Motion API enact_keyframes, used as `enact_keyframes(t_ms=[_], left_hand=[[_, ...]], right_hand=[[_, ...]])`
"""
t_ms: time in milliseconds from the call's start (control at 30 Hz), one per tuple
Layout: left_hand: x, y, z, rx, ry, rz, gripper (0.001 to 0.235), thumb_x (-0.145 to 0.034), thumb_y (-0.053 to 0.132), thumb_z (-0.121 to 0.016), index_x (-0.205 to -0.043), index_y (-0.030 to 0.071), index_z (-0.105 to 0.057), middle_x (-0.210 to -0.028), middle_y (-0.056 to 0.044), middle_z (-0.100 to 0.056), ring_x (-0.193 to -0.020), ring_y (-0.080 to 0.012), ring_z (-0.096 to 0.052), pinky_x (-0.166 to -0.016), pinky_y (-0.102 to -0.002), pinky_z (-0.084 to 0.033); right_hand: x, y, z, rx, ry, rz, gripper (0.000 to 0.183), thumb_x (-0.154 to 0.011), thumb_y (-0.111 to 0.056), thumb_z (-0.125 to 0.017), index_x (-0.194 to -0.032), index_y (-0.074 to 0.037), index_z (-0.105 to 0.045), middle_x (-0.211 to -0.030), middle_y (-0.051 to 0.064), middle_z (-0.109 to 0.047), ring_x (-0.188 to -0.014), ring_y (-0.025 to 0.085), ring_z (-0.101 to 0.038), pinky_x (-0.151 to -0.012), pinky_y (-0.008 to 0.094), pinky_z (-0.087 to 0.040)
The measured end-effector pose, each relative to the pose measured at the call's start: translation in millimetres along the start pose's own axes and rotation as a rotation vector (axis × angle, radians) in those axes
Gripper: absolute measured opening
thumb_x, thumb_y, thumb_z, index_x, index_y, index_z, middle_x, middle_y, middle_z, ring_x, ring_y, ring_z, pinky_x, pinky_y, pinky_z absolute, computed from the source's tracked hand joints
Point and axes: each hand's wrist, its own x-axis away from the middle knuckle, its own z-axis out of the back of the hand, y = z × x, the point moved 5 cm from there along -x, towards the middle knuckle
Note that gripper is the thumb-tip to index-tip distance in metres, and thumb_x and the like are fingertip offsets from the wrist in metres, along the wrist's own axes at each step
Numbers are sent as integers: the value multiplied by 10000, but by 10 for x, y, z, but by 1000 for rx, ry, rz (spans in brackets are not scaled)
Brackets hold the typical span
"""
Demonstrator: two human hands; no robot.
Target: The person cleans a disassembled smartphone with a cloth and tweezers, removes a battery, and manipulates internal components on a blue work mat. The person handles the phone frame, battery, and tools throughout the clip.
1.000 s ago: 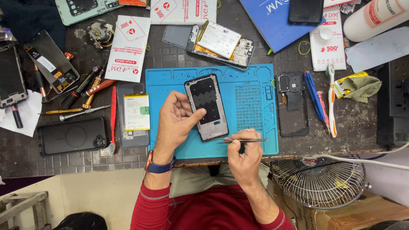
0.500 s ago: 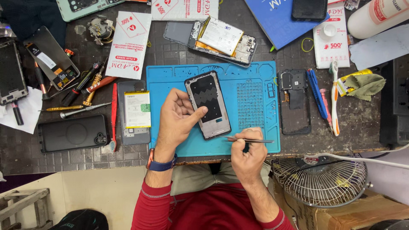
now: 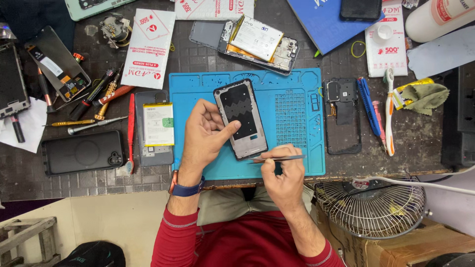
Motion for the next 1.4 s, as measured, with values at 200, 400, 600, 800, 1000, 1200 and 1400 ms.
enact_keyframes(t_ms=[200,400,600,800,1000,1200,1400], left_hand=[[8,22,4,-36,-5,-12,358,-889,-5,-809,-1056,25,-494,-884,-57,-634,-790,-80,-654,-684,-233,-578],[-8,27,-10,-21,-13,2,348,-884,3,-788,-1062,25,-490,-911,-79,-703,-814,-91,-702,-703,-232,-598],[-4,28,-17,-30,-9,-13,354,-890,-2,-794,-1075,19,-493,-914,-85,-694,-816,-91,-690,-707,-232,-591],[5,60,-10,-70,-4,-25,346,-893,2,-795,-1070,22,-500,-898,-74,-688,-802,-82,-680,-692,-225,-580],[4,60,-12,-41,-4,-18,344,-888,6,-794,-1057,29,-495,-904,-74,-691,-803,-80,-685,-690,-224,-582],[5,54,-6,-57,3,-13,355,-884,15,-805,-1047,33,-490,-879,-55,-665,-782,-68,-663,-671,-215,-571],[16,65,-11,-44,2,-9,357,-879,20,-809,-1044,35,-492,-855,-40,-647,-769,-67,-656,-671,-216,-574]], right_hand=[[-91,-96,36,-25,-82,-1,110,-882,-61,-638,-940,-107,-720,-937,4,-729,-933,203,-604,-911,369,-425],[-108,-99,51,-75,-115,-31,117,-915,-80,-625,-976,-90,-724,-958,3,-736,-958,191,-603,-944,368,-427],[-63,-47,6,-123,-142,-149,127,-956,-69,-621,-1027,-65,-726,-980,33,-679,-996,193,-559,-852,319,-504],[-57,-38,-13,-148,-126,-146,131,-974,-66,-619,-1062,-67,-717,-999,34,-675,-1015,193,-552,-851,300,-519],[-64,-76,14,-47,-131,-38,129,-983,-103,-583,-1003,-68,-706,-963,11,-706,-1017,224,-548,-940,383,-432],[-20,-7,4,-105,-65,-87,103,-982,-74,-549,-990,-55,-650,-920,42,-681,-963,220,-569,-876,368,-466],[59,89,2,-172,43,-59,68,-983,-31,-499,-1007,-36,-562,-868,82,-626,-828,197,-604,-764,342,-497]])
